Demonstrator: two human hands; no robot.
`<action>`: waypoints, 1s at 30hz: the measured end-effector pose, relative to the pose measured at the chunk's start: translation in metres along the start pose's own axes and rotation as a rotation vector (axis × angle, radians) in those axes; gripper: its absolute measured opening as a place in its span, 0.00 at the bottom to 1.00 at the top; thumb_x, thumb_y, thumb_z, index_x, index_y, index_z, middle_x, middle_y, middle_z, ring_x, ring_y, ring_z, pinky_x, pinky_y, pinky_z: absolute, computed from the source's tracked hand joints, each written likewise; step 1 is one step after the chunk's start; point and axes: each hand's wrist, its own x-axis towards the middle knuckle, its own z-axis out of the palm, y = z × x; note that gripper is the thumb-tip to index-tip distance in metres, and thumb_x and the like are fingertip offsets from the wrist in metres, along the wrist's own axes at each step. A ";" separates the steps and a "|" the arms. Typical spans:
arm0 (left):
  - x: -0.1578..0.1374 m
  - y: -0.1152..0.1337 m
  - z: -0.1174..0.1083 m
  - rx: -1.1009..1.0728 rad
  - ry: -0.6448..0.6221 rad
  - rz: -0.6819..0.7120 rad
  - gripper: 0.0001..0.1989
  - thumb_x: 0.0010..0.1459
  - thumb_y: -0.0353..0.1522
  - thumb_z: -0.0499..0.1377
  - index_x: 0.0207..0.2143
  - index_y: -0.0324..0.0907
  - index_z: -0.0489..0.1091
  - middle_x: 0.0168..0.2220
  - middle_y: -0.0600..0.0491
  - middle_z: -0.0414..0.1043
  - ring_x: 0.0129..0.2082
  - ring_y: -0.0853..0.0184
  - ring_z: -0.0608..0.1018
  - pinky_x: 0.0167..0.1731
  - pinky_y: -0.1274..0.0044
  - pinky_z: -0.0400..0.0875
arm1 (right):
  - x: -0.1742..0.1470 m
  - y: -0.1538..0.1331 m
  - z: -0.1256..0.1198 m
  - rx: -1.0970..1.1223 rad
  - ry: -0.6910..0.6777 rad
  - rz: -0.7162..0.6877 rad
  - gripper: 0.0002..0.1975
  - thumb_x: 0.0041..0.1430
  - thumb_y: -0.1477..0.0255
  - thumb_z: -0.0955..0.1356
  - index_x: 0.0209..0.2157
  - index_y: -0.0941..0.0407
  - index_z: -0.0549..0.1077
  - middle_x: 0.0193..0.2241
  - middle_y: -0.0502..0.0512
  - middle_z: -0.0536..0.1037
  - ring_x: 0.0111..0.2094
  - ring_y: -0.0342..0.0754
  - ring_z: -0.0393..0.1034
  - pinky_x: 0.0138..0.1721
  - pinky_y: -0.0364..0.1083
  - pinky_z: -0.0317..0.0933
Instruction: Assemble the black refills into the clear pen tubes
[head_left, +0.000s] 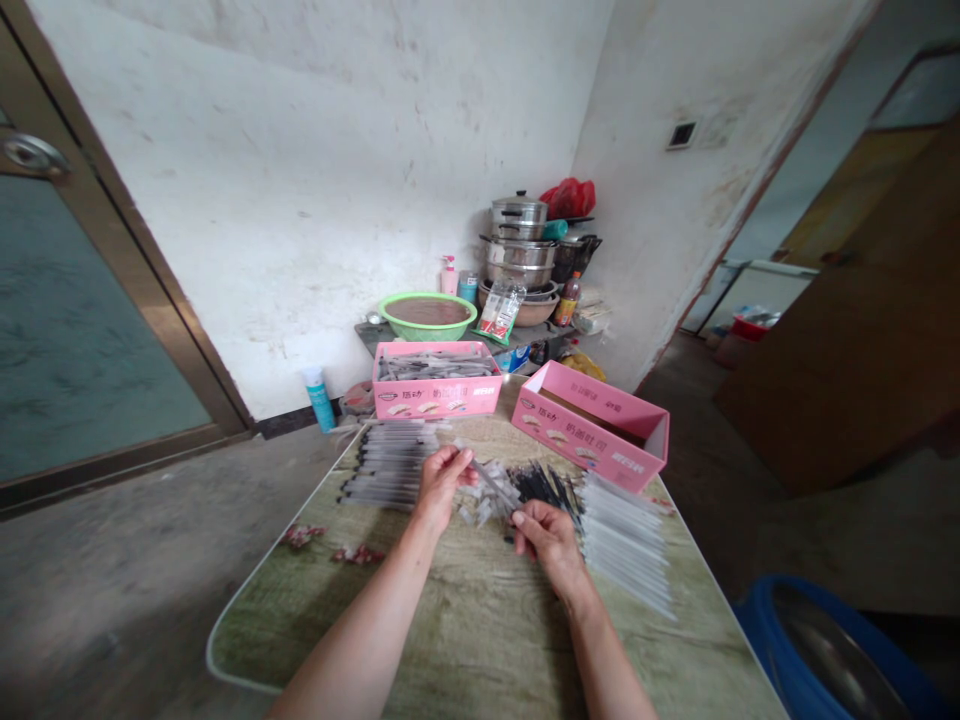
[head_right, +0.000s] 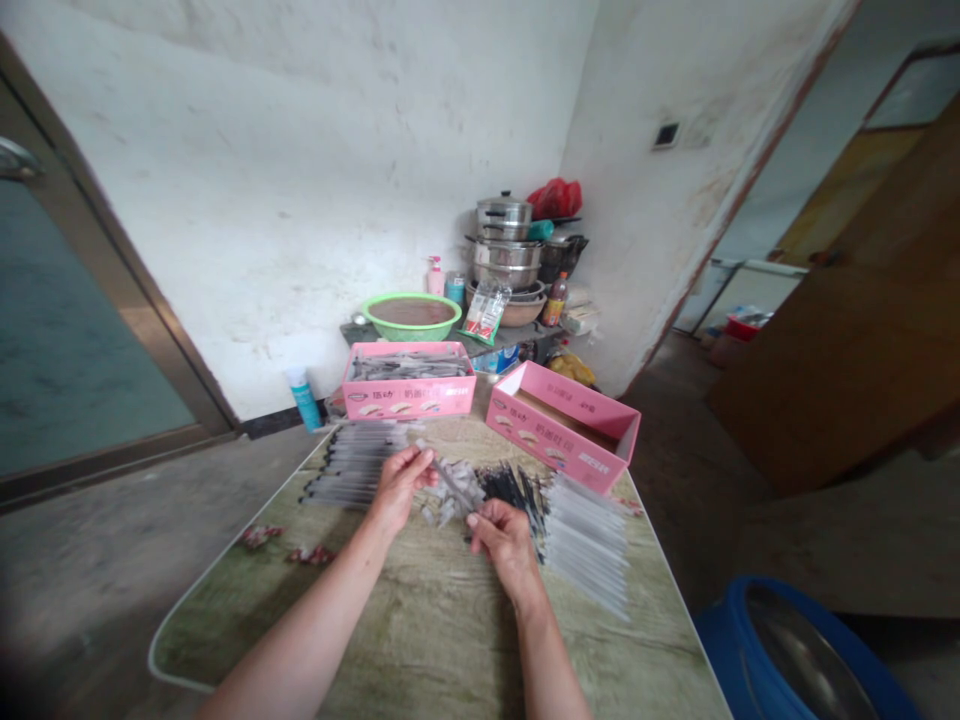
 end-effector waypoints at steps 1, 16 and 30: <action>0.000 0.000 0.000 0.000 -0.004 0.000 0.20 0.42 0.43 0.72 0.29 0.35 0.74 0.21 0.54 0.72 0.19 0.72 0.74 0.20 0.81 0.72 | 0.000 0.000 0.000 0.006 0.027 -0.002 0.19 0.54 0.56 0.72 0.26 0.58 0.72 0.15 0.48 0.72 0.15 0.38 0.54 0.18 0.39 0.47; -0.001 0.001 0.001 -0.001 -0.003 -0.003 0.20 0.42 0.42 0.71 0.29 0.35 0.74 0.21 0.54 0.73 0.19 0.73 0.74 0.21 0.81 0.72 | 0.000 -0.001 -0.001 0.032 0.030 0.008 0.19 0.56 0.54 0.70 0.30 0.57 0.72 0.16 0.48 0.73 0.15 0.39 0.56 0.17 0.39 0.47; -0.002 0.003 0.001 0.004 0.017 -0.006 0.21 0.40 0.43 0.72 0.28 0.35 0.74 0.21 0.54 0.72 0.18 0.72 0.73 0.21 0.80 0.72 | -0.001 -0.004 0.000 -0.003 0.017 0.012 0.23 0.60 0.51 0.65 0.29 0.58 0.74 0.15 0.49 0.72 0.15 0.39 0.56 0.17 0.40 0.47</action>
